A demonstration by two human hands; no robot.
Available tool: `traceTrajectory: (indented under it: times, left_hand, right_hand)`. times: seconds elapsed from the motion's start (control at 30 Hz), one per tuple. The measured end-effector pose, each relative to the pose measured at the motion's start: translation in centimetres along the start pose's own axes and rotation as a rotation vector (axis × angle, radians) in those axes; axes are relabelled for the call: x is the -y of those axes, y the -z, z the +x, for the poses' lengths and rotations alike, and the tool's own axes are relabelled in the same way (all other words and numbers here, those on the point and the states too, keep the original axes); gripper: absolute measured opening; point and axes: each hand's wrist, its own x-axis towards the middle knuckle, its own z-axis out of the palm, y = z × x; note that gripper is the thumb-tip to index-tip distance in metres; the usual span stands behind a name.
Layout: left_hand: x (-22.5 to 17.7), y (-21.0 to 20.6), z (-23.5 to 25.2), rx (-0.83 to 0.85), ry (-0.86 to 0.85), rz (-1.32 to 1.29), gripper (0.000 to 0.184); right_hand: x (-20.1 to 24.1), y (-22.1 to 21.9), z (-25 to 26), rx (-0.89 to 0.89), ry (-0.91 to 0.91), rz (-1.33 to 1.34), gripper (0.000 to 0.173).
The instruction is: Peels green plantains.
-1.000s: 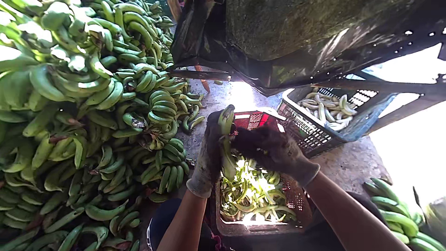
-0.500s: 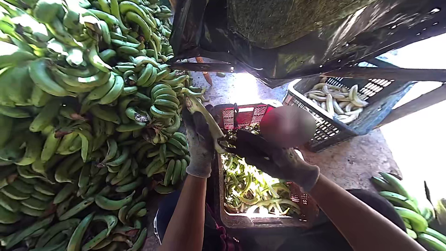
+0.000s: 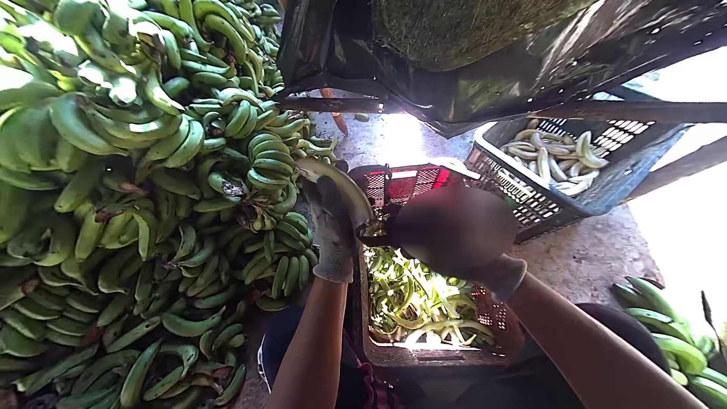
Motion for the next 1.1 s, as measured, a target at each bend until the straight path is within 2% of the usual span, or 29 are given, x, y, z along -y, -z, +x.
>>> traceTrajectory:
  times: [0.07, 0.13, 0.17, 0.2, 0.27, 0.33, 0.4, 0.47, 0.53, 0.6, 0.67, 0.77, 0.8, 0.87, 0.93, 1.0, 1.07, 1.1]
  left_hand:
    - [-0.6, -0.1, -0.9, 0.069, 0.051, -0.002, 0.042]
    - [-1.0, -0.1, -2.2, 0.263, 0.191, 0.087, 0.034]
    - [-0.9, 0.1, -2.6, 0.421, 0.277, 0.109, 0.035]
    - [-1.1, -0.1, -2.7, 0.567, 0.345, 0.154, 0.038]
    - [-1.3, -1.0, -2.7, 0.683, 0.411, 0.291, 0.045]
    - [-0.6, -1.0, -2.4, 0.585, 0.402, 0.272, 0.042]
    - [0.7, -0.4, -1.5, 0.34, 0.306, 0.141, 0.037]
    - [1.6, 0.4, -0.2, 0.101, 0.204, -0.006, 0.043]
    - [1.5, 0.5, 0.7, -0.027, 0.111, -0.177, 0.049]
    - [0.9, -0.2, 0.7, -0.071, 0.054, -0.233, 0.05]
    - [0.3, -0.8, 0.4, -0.026, 0.045, -0.232, 0.046]
    - [0.1, -1.8, -1.0, 0.039, 0.007, -0.059, 0.044]
    - [0.0, -2.2, -1.6, 0.074, -0.001, 0.029, 0.045]
    - [-0.5, -2.1, -2.3, 0.261, 0.051, 0.156, 0.047]
    - [-1.1, -1.7, -2.5, 0.504, 0.219, 0.191, 0.041]
    - [-0.9, -1.9, -2.7, 0.754, 0.423, 0.119, 0.038]
    - [-0.8, -2.2, -2.9, 0.861, 0.46, 0.206, 0.043]
    - [-0.8, -2.2, -2.8, 0.849, 0.452, 0.24, 0.045]
  right_hand:
    - [-0.8, 0.6, 0.8, -0.018, 0.005, 0.041, 0.051]
    - [-3.0, 1.6, 1.6, -0.091, -0.037, 0.125, 0.034]
    - [-4.2, 2.1, 1.9, -0.096, -0.09, 0.141, 0.035]
    - [-5.1, 2.5, 2.1, -0.092, -0.142, 0.116, 0.043]
    - [-5.8, 2.9, 2.1, -0.08, -0.268, 0.062, 0.05]
    - [-4.4, 2.8, 1.7, -0.088, -0.298, 0.053, 0.05]
    - [-2.4, 1.9, 0.9, -0.087, -0.203, 0.032, 0.051]
    - [-0.6, 0.1, 0.0, -0.065, -0.093, -0.018, 0.053]
    - [0.6, -1.1, -0.3, -0.097, -0.047, -0.048, 0.051]
    - [0.9, -1.3, -0.1, -0.136, -0.059, -0.068, 0.052]
    - [0.8, -0.7, 0.3, -0.141, -0.092, -0.074, 0.053]
    - [-0.3, 0.4, 0.7, -0.11, -0.204, -0.015, 0.054]
    - [-0.9, 0.9, 0.9, -0.094, -0.22, 0.035, 0.053]
    - [-2.6, 2.0, 1.1, -0.056, -0.19, 0.161, 0.048]
    - [-4.2, 3.1, 1.5, -0.031, -0.098, 0.288, 0.041]
    - [-5.1, 3.4, 2.1, -0.013, -0.054, 0.369, 0.038]
    - [-5.7, 3.3, 2.4, -0.022, -0.117, 0.364, 0.041]
    - [-6.1, 2.9, 2.2, -0.037, -0.192, 0.347, 0.044]
